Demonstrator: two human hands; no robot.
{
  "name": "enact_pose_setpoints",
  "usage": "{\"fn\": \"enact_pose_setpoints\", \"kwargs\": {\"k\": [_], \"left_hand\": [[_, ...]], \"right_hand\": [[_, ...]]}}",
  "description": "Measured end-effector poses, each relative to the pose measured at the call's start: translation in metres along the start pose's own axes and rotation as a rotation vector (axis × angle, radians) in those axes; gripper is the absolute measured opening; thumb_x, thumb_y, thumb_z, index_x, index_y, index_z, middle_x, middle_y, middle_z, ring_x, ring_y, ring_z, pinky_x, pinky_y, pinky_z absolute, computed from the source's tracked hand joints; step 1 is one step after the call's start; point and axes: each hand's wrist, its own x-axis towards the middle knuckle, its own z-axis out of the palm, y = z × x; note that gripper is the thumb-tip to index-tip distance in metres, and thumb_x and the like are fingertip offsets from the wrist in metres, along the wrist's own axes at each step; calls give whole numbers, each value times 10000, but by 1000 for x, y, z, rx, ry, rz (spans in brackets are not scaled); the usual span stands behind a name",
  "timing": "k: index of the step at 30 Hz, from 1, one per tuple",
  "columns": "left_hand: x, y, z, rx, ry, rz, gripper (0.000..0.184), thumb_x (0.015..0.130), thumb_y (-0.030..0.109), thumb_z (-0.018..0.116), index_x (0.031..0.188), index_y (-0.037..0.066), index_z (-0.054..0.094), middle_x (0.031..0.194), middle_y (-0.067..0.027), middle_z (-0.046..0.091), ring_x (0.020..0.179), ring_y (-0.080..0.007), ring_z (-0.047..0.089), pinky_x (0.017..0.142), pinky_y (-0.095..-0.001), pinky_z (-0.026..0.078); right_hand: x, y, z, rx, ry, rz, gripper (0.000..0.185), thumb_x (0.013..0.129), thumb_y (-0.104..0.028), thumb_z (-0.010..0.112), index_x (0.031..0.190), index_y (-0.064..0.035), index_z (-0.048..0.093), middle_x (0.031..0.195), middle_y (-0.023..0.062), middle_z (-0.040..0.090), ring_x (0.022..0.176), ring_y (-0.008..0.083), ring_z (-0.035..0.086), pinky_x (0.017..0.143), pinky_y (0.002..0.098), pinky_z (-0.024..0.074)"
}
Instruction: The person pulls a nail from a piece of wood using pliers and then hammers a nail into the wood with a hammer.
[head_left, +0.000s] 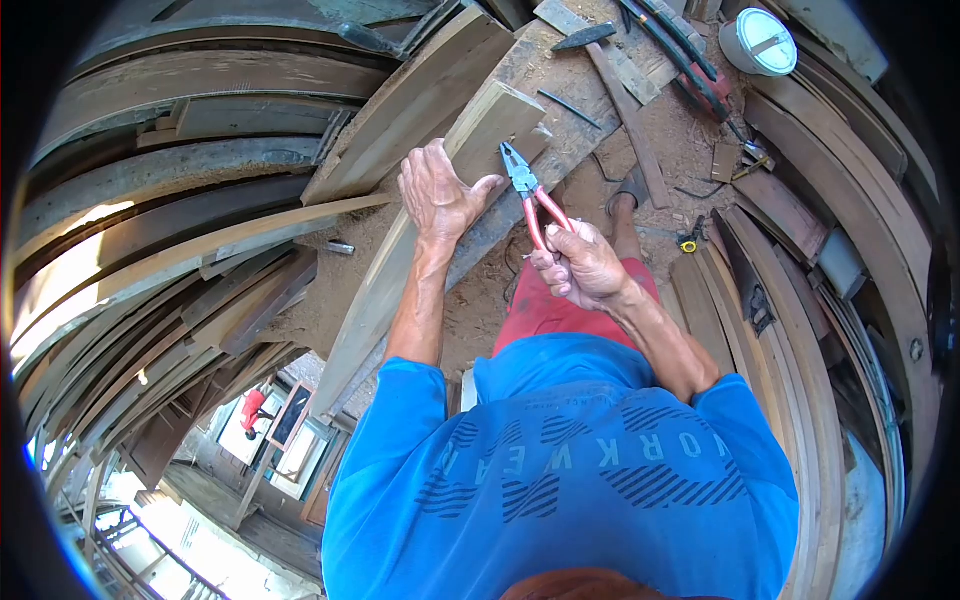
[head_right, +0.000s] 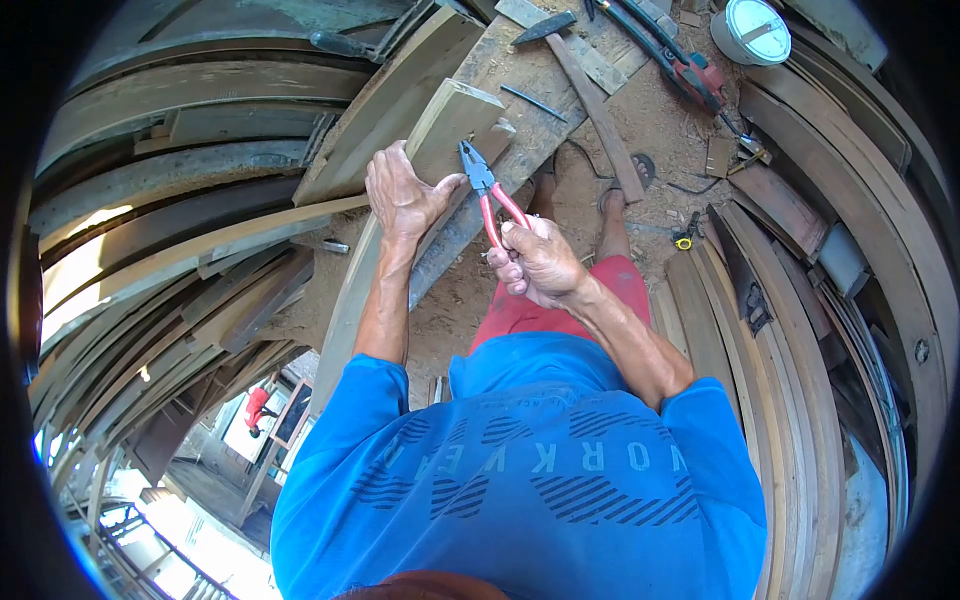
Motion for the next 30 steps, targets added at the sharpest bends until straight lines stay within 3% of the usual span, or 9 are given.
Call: {"fn": "enact_pose_setpoints", "kwargs": {"k": [3,9,15,18,21,24,27,30], "left_hand": [[0,0,1,7,5,-6,973,546,471,1013,1286,20,571,1117,-180,626,1063,-386,602,905,-498,477],[-1,0,1,6,6,-8,968,544,484,1010,1278,27,576,1107,-176,627,1061,-390,604,901,-501,481],[-2,1,1,11,-5,-18,958,549,475,1009,1276,23,577,1115,-176,621,1072,-383,597,915,-496,475],[-2,1,1,12,-9,-24,946,554,462,1009,1272,25,576,1115,-174,621,1071,-380,597,916,-494,475],[-2,1,0,18,-13,-31,943,551,455,1011,1268,25,575,1117,-172,622,1070,-377,597,917,-495,476],[-3,2,1,20,-6,-27,946,546,457,1013,1266,25,575,1118,-170,623,1070,-374,598,916,-494,477],[-4,3,0,29,-5,-32,947,544,458,1013,1263,25,575,1114,-167,624,1068,-371,600,912,-493,480],[-1,3,2,38,1,-23,940,545,453,1013,1259,24,576,1110,-165,625,1064,-371,601,908,-491,481]], "right_hand": [[-1,1,2,151,-48,31,152,1097,-254,559,1067,-148,454,852,27,588,620,48,490,481,218,425],[0,0,-3,-72,-11,-5,153,1093,-260,574,1080,-170,452,868,9,558,639,45,485,491,209,417],[-2,2,3,154,-19,32,134,1115,-252,518,1057,-145,460,851,27,587,622,49,488,469,215,407],[-1,3,0,-273,67,-90,122,1121,-237,500,1072,-135,455,848,39,596,609,55,485,464,222,407],[-3,-3,1,-202,58,-51,125,1121,-231,489,1077,-120,454,842,41,594,594,60,480,461,233,408],[-4,0,5,95,30,10,145,1122,-235,476,1066,-102,459,821,41,590,574,62,473,454,244,407],[-5,-1,6,-176,72,-50,134,1118,-231,479,1068,-108,458,827,40,591,579,61,473,458,239,407],[-5,-6,1,-244,64,-63,130,1115,-230,488,1084,-110,450,824,37,587,578,60,470,461,236,409]]}}
